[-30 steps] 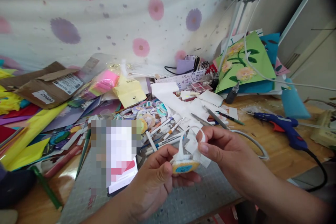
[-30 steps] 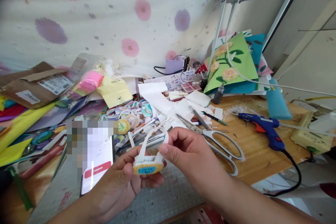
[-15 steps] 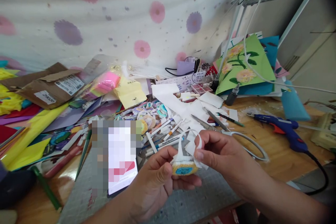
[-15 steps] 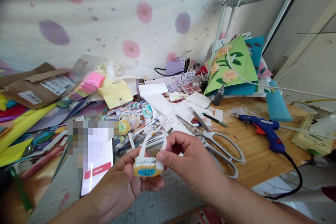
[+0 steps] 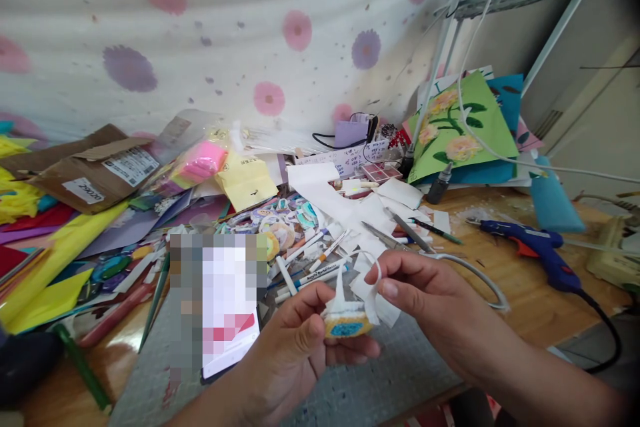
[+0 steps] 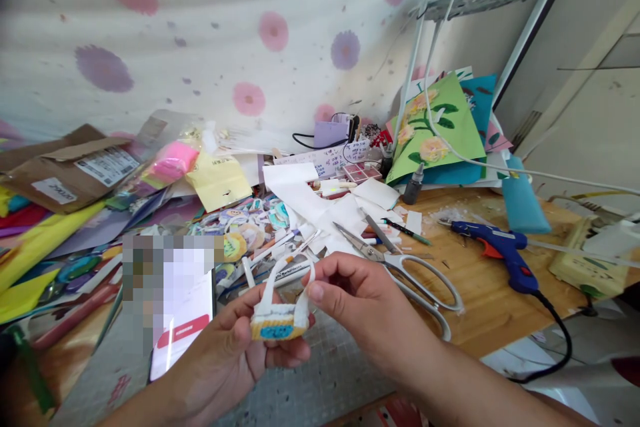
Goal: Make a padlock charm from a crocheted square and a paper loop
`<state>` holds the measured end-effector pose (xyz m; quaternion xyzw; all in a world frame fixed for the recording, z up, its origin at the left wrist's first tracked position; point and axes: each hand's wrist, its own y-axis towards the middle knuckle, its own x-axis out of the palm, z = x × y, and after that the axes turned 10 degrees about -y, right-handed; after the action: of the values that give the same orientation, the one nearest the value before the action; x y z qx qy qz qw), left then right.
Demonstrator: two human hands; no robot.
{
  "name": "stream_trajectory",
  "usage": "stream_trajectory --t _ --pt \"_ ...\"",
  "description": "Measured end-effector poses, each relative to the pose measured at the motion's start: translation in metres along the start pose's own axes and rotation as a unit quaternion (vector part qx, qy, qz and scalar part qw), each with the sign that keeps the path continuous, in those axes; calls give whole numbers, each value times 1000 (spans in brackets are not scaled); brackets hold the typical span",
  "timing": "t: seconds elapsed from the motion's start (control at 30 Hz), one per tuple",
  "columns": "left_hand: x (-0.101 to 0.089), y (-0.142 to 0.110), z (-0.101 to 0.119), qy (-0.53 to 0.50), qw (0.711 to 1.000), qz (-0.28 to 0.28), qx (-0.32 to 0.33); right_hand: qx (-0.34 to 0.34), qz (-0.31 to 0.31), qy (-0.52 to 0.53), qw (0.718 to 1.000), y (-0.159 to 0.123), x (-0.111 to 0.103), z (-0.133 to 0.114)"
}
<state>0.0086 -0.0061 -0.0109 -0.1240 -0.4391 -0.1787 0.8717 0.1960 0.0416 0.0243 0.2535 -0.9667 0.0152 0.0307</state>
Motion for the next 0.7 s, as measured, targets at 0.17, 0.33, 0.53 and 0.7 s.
stream_trajectory --t 0.17,0.33,0.53,0.7 --pt "-1 2 4 40 999 24 3 11 16 9 1000 -1 -5 -1" --pt "-3 5 14 100 993 63 4 41 -9 -106 993 -1 -15 -8" --pt "-4 6 17 126 988 86 25 33 23 -350 936 3 -43 -1" --pt "-7 7 19 133 983 117 41 -10 55 -605 794 -9 -100 15"
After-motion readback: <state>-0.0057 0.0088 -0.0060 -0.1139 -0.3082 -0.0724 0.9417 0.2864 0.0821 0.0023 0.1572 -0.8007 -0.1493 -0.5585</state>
